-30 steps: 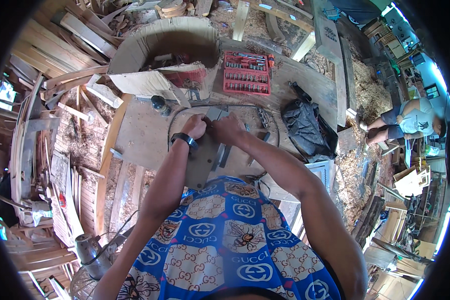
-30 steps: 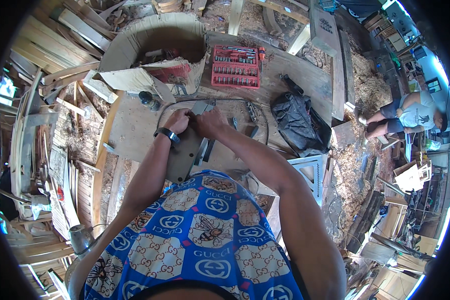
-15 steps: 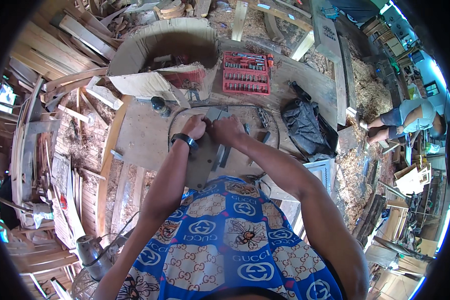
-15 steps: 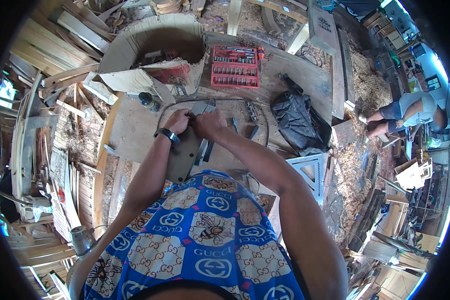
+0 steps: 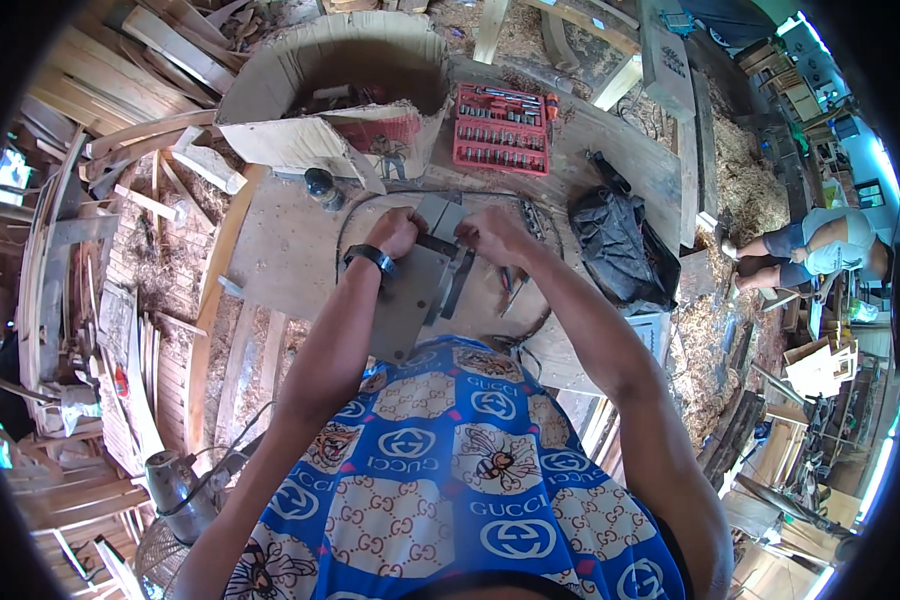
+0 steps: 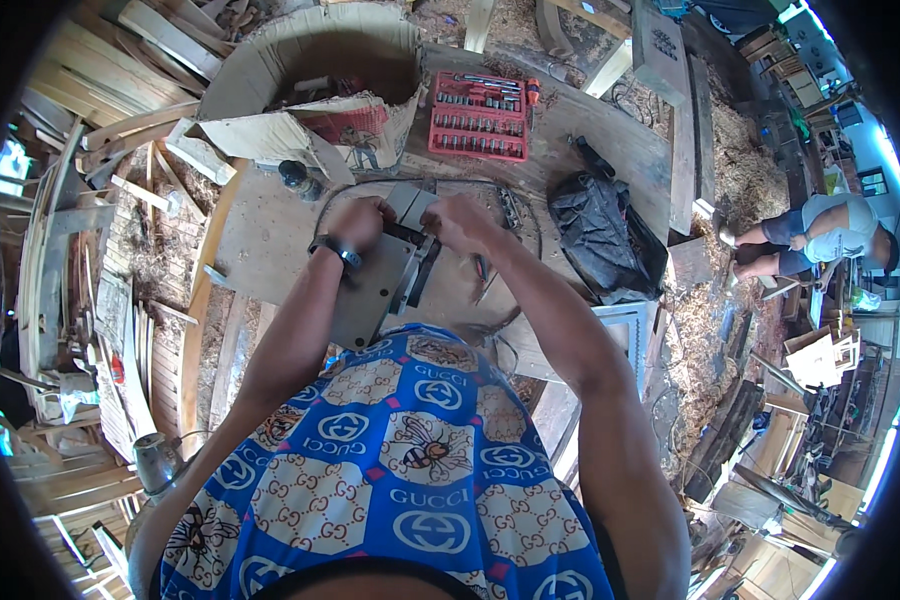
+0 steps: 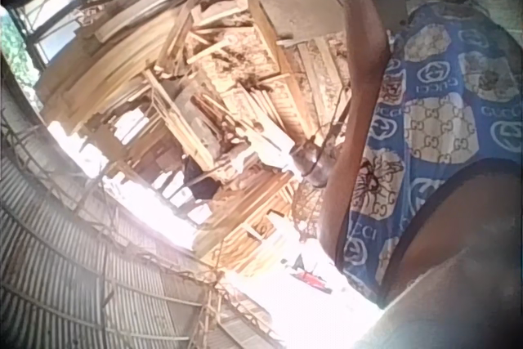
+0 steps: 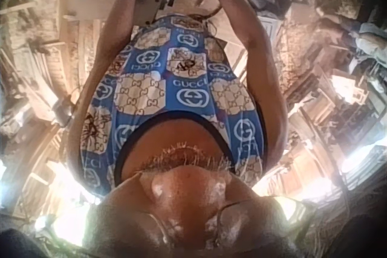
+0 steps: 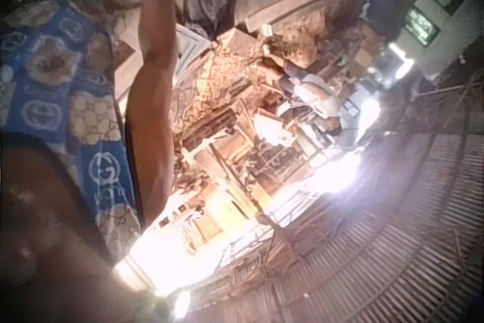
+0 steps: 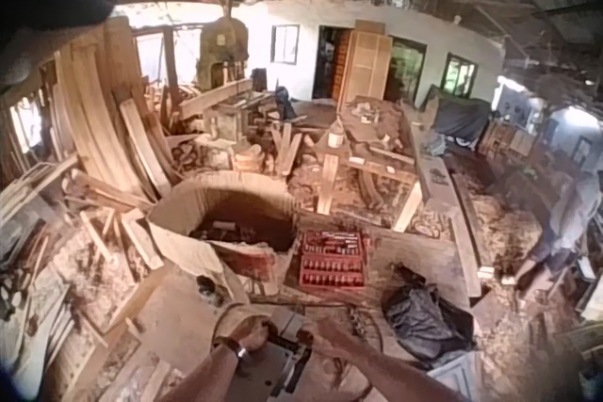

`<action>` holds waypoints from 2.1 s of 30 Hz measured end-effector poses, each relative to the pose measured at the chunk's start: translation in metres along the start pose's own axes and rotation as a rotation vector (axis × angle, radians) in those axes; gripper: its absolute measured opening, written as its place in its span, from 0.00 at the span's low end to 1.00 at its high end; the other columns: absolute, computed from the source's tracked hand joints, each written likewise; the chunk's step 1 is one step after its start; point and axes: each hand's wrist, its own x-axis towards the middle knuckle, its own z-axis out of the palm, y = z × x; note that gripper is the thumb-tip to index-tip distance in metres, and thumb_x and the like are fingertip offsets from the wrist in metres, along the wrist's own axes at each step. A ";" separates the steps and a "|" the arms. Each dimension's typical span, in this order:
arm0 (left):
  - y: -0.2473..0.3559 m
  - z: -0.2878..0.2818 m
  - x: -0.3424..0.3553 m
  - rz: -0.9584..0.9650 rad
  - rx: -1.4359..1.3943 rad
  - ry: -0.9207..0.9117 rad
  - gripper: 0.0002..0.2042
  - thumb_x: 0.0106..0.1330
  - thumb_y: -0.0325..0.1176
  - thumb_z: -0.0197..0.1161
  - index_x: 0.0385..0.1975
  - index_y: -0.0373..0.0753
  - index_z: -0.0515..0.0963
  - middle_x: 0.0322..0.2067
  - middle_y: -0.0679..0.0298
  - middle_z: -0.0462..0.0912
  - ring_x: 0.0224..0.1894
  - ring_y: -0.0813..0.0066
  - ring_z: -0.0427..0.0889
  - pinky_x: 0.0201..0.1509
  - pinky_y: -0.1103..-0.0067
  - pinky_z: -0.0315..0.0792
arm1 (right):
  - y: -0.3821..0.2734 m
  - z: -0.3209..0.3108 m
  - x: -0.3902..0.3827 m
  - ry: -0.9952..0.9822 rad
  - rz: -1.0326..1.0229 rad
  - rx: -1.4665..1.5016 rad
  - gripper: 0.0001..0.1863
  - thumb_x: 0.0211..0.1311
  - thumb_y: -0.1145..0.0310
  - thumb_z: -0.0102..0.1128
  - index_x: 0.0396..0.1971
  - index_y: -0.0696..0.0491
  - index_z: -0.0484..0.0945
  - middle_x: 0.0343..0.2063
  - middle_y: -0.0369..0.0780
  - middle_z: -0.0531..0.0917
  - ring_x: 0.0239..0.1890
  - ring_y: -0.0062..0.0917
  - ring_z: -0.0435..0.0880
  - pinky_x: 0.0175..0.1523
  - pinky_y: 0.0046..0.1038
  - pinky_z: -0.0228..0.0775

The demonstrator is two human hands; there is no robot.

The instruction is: The person disassembles and adjusts components of a handheld power planer by hand, removing a metal plate and manipulating internal parts before reassembling them.

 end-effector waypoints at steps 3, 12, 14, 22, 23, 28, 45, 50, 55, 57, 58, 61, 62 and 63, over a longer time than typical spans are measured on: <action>-0.001 -0.001 0.000 0.023 0.032 -0.007 0.13 0.60 0.25 0.51 0.36 0.36 0.84 0.38 0.51 0.87 0.45 0.59 0.86 0.53 0.69 0.76 | -0.018 -0.001 -0.001 -0.021 -0.059 -0.095 0.11 0.57 0.68 0.60 0.38 0.46 0.86 0.33 0.47 0.86 0.39 0.45 0.86 0.46 0.43 0.78; -0.001 -0.001 0.002 0.095 0.081 -0.011 0.13 0.59 0.26 0.53 0.37 0.36 0.84 0.39 0.49 0.87 0.47 0.56 0.86 0.54 0.68 0.76 | -0.011 0.013 0.007 -0.077 -0.072 -0.255 0.09 0.57 0.67 0.59 0.34 0.51 0.85 0.35 0.49 0.86 0.41 0.46 0.86 0.46 0.45 0.80; -0.001 -0.001 0.000 0.073 0.058 -0.007 0.13 0.58 0.26 0.53 0.37 0.35 0.84 0.39 0.49 0.87 0.46 0.56 0.86 0.53 0.68 0.76 | -0.017 0.013 0.008 -0.108 -0.056 -0.314 0.09 0.58 0.68 0.58 0.35 0.51 0.85 0.36 0.49 0.86 0.40 0.46 0.87 0.45 0.45 0.80; 0.005 -0.004 -0.004 0.066 0.009 -0.015 0.12 0.59 0.26 0.53 0.37 0.34 0.84 0.37 0.50 0.87 0.44 0.57 0.86 0.51 0.68 0.76 | -0.023 0.017 0.009 -0.144 -0.107 -0.470 0.11 0.57 0.68 0.58 0.39 0.51 0.84 0.38 0.46 0.87 0.42 0.44 0.86 0.48 0.44 0.79; 0.007 -0.004 -0.006 0.057 0.019 -0.018 0.12 0.59 0.26 0.53 0.36 0.35 0.84 0.37 0.50 0.87 0.44 0.57 0.86 0.51 0.68 0.76 | -0.024 0.017 0.009 -0.134 -0.116 -0.446 0.10 0.56 0.69 0.58 0.37 0.51 0.83 0.36 0.46 0.87 0.42 0.45 0.86 0.47 0.44 0.79; 0.010 -0.004 -0.006 0.031 0.036 0.007 0.12 0.60 0.27 0.52 0.36 0.36 0.84 0.38 0.50 0.87 0.45 0.57 0.86 0.52 0.68 0.76 | -0.042 0.004 0.004 -0.057 -0.127 -0.413 0.10 0.59 0.65 0.59 0.36 0.54 0.82 0.32 0.48 0.86 0.37 0.46 0.86 0.45 0.45 0.79; 0.003 0.001 -0.001 0.053 -0.002 0.022 0.11 0.61 0.25 0.53 0.32 0.37 0.85 0.35 0.53 0.88 0.42 0.59 0.87 0.49 0.69 0.77 | -0.039 0.021 0.008 -0.074 -0.108 -0.520 0.19 0.65 0.53 0.54 0.30 0.53 0.85 0.26 0.48 0.87 0.31 0.42 0.88 0.40 0.42 0.81; -0.003 0.000 0.000 0.116 0.020 0.012 0.11 0.62 0.25 0.52 0.32 0.37 0.85 0.34 0.53 0.88 0.41 0.60 0.87 0.49 0.69 0.77 | -0.054 0.022 0.003 -0.075 -0.007 -0.539 0.17 0.65 0.52 0.57 0.34 0.50 0.85 0.27 0.46 0.87 0.31 0.40 0.89 0.39 0.40 0.81; -0.001 0.001 -0.001 0.099 0.030 0.032 0.11 0.61 0.25 0.52 0.32 0.36 0.85 0.34 0.52 0.88 0.41 0.60 0.87 0.49 0.69 0.76 | -0.063 0.022 0.002 -0.131 0.133 -0.521 0.14 0.65 0.54 0.58 0.37 0.47 0.86 0.29 0.44 0.87 0.34 0.38 0.89 0.39 0.41 0.81; 0.002 0.001 0.000 0.055 0.022 0.021 0.11 0.61 0.25 0.52 0.33 0.36 0.85 0.35 0.52 0.88 0.42 0.60 0.87 0.49 0.69 0.76 | -0.063 0.023 0.002 -0.133 0.162 -0.510 0.14 0.65 0.54 0.58 0.38 0.46 0.86 0.30 0.43 0.87 0.35 0.37 0.89 0.39 0.41 0.80; 0.000 0.001 0.000 0.053 0.021 0.023 0.11 0.61 0.25 0.52 0.33 0.36 0.85 0.35 0.52 0.88 0.42 0.60 0.87 0.49 0.69 0.76 | -0.066 0.022 0.002 -0.157 0.148 -0.505 0.14 0.65 0.54 0.59 0.38 0.47 0.86 0.31 0.43 0.87 0.36 0.38 0.89 0.40 0.41 0.80; -0.005 0.000 0.002 0.045 0.025 0.028 0.11 0.61 0.25 0.52 0.34 0.37 0.85 0.36 0.52 0.88 0.43 0.60 0.86 0.50 0.69 0.76 | -0.073 0.018 0.001 -0.181 0.145 -0.495 0.15 0.64 0.54 0.59 0.39 0.48 0.86 0.32 0.45 0.87 0.38 0.39 0.89 0.42 0.42 0.80; -0.006 0.000 0.003 0.042 0.031 0.017 0.11 0.61 0.26 0.53 0.34 0.37 0.85 0.36 0.52 0.88 0.43 0.60 0.86 0.51 0.69 0.76 | -0.074 0.017 0.001 -0.179 0.159 -0.489 0.16 0.64 0.54 0.59 0.39 0.49 0.85 0.34 0.46 0.87 0.38 0.40 0.89 0.43 0.42 0.80; -0.007 -0.001 0.004 0.038 0.037 0.007 0.11 0.61 0.26 0.53 0.34 0.37 0.85 0.37 0.52 0.88 0.44 0.60 0.86 0.51 0.69 0.76 | -0.068 0.021 0.001 -0.178 0.158 -0.490 0.16 0.64 0.54 0.59 0.39 0.49 0.85 0.34 0.46 0.87 0.38 0.40 0.89 0.43 0.42 0.80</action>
